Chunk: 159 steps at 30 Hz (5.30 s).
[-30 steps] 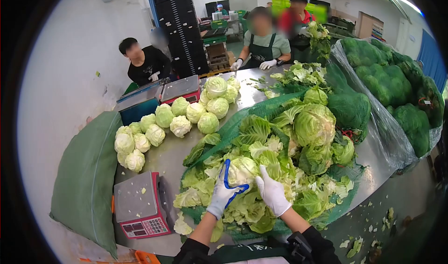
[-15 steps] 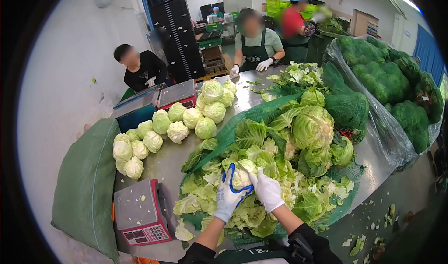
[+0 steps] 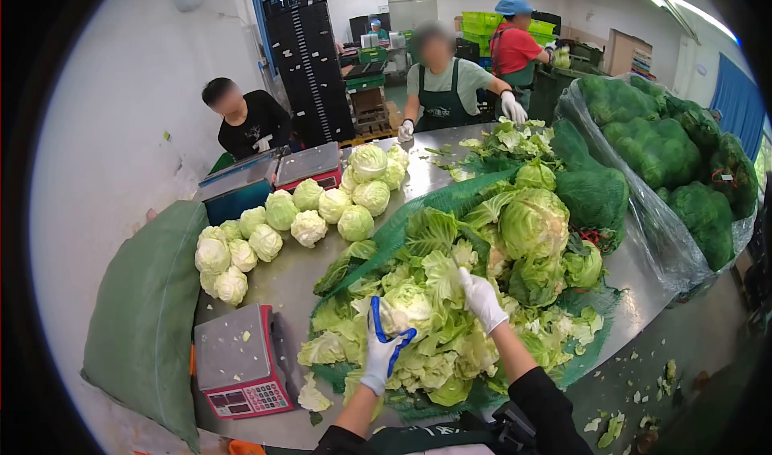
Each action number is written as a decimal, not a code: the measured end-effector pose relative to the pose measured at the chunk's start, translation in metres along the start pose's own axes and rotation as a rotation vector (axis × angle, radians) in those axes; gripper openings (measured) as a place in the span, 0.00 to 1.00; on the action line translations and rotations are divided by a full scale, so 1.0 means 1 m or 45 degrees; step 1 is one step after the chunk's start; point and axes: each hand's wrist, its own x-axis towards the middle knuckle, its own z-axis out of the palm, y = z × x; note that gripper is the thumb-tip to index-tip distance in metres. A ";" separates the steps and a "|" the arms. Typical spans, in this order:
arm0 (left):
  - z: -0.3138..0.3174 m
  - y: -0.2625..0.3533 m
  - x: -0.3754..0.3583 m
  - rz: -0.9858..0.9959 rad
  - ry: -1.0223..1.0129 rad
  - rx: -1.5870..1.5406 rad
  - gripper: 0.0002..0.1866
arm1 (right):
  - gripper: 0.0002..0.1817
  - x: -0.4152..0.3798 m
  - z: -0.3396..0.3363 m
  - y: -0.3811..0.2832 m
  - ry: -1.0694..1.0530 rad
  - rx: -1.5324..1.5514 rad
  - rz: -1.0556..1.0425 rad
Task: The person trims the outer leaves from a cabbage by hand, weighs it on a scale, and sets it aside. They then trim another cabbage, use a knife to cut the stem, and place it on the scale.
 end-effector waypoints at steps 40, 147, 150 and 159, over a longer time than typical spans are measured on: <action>-0.064 0.045 -0.085 -0.278 0.033 -0.559 0.33 | 0.26 -0.112 0.080 -0.024 -0.552 0.585 -0.301; -0.095 0.086 -0.063 -0.217 -0.325 -0.664 0.47 | 0.10 -0.123 0.105 -0.073 -0.511 0.552 -0.262; -0.097 0.082 -0.062 -0.247 -0.241 -0.764 0.46 | 0.13 -0.129 0.092 -0.077 -0.612 0.500 -0.132; -0.128 0.073 -0.045 -0.309 -0.079 -1.012 0.47 | 0.24 -0.096 0.077 -0.053 -0.343 0.128 -0.205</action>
